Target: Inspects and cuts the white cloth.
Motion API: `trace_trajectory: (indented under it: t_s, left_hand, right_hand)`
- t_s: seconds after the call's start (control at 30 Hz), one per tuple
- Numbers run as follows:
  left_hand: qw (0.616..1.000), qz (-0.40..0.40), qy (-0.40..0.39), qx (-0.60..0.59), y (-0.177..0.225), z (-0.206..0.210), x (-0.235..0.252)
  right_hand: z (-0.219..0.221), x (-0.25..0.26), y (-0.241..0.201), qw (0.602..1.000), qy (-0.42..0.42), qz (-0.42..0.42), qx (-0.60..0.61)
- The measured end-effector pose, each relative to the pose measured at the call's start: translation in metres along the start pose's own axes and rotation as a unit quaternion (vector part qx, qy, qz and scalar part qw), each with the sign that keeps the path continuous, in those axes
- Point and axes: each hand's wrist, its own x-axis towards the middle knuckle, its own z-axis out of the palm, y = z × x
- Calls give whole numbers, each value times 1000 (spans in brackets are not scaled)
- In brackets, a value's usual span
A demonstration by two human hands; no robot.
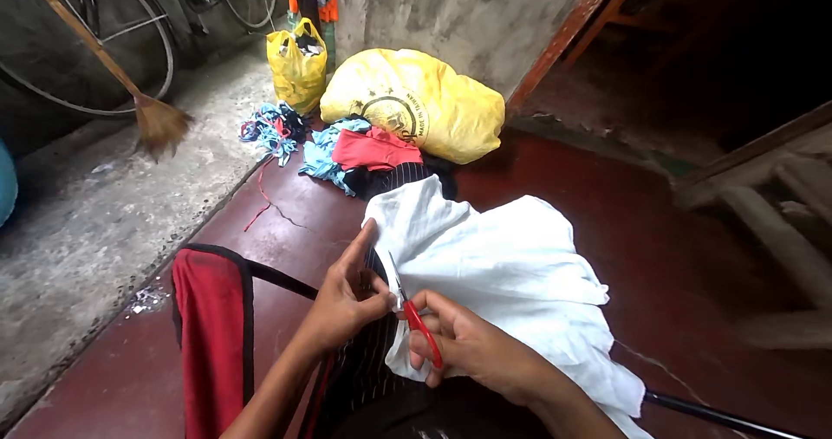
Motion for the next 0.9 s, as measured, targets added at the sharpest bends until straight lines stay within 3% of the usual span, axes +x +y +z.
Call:
trace_trajectory:
  t_s: [0.5,0.73,0.9]
  left_hand:
    - [998,1,-67,16,-4,-9,-2]
    - [998,44,20,-39,-8,-9,5]
    - [994,13,70,-87,-8,-4,6]
  right_hand:
    - [-4,5,3,999,20,-7,-26]
    - [1,-2,17,999,20,-15,-27]
    - [4,-2,19,998,33,-15,-41]
